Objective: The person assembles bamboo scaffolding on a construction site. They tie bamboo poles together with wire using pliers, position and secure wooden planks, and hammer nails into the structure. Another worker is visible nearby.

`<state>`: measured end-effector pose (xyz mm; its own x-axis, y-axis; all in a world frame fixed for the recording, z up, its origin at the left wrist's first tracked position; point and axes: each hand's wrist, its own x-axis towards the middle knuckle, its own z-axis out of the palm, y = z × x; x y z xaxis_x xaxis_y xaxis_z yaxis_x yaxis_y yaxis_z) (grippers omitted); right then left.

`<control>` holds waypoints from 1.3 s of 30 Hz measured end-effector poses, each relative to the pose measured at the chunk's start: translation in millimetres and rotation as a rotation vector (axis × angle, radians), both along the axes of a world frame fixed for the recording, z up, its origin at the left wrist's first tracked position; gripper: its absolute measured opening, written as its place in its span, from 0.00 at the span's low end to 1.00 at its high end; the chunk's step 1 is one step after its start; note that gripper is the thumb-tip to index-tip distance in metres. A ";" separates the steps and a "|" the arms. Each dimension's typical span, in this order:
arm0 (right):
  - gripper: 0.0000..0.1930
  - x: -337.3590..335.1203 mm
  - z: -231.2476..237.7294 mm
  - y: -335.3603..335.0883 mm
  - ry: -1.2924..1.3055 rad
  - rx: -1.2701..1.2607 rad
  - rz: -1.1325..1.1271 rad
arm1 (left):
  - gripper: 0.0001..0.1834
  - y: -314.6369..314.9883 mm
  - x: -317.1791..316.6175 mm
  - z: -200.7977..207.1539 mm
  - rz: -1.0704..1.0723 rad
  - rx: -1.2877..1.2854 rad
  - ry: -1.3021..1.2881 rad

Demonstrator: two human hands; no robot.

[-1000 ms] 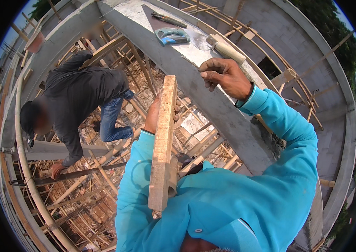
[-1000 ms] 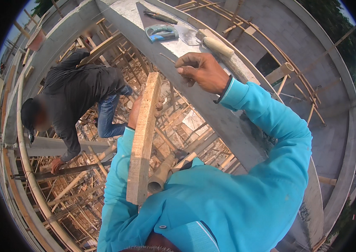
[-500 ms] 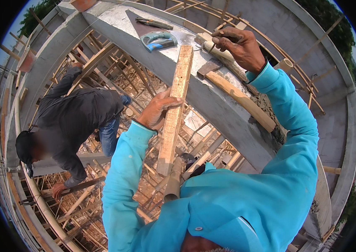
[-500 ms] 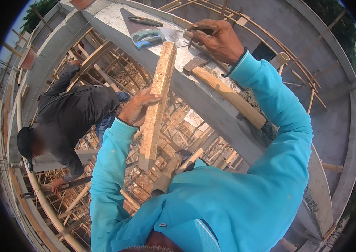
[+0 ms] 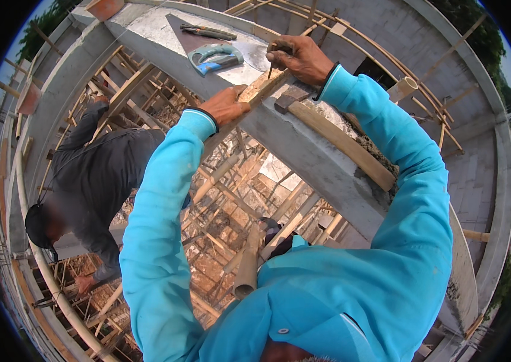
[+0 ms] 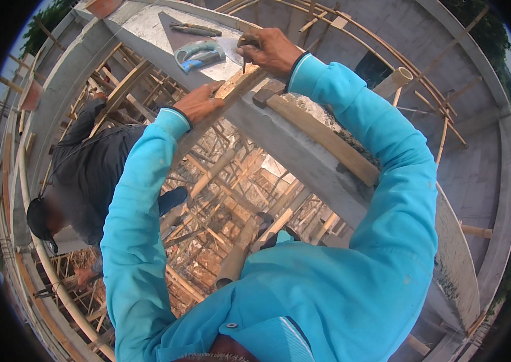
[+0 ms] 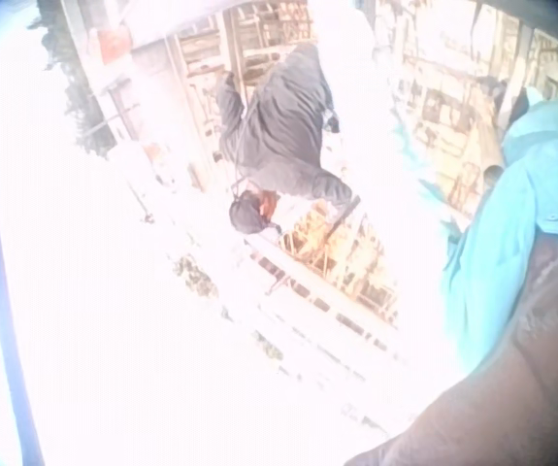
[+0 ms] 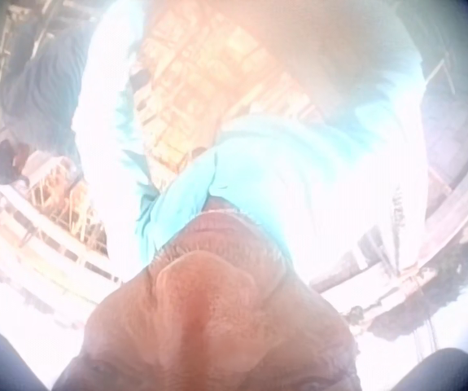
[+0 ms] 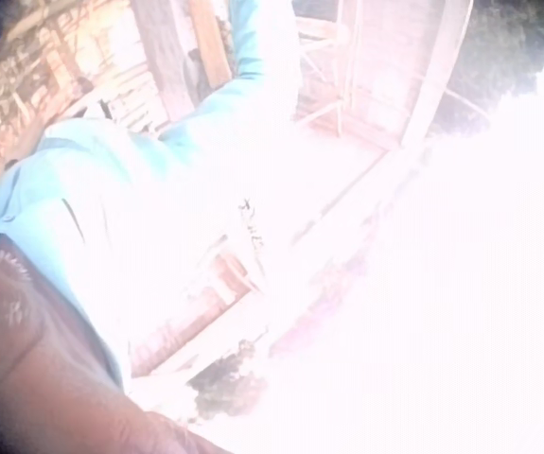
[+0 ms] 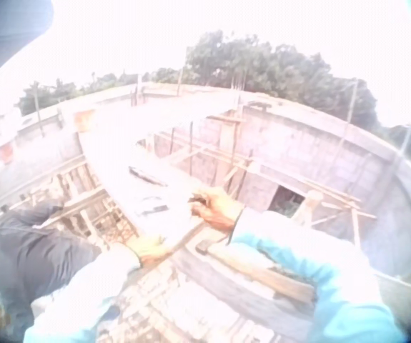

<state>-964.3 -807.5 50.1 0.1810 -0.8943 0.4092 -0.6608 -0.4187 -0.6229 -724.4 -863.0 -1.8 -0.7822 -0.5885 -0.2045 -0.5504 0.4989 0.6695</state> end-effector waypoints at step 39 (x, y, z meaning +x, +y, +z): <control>0.26 -32.8 -31.2 131.0 0.298 0.775 -0.177 | 0.13 16.8 -65.3 -27.7 0.517 -0.543 0.461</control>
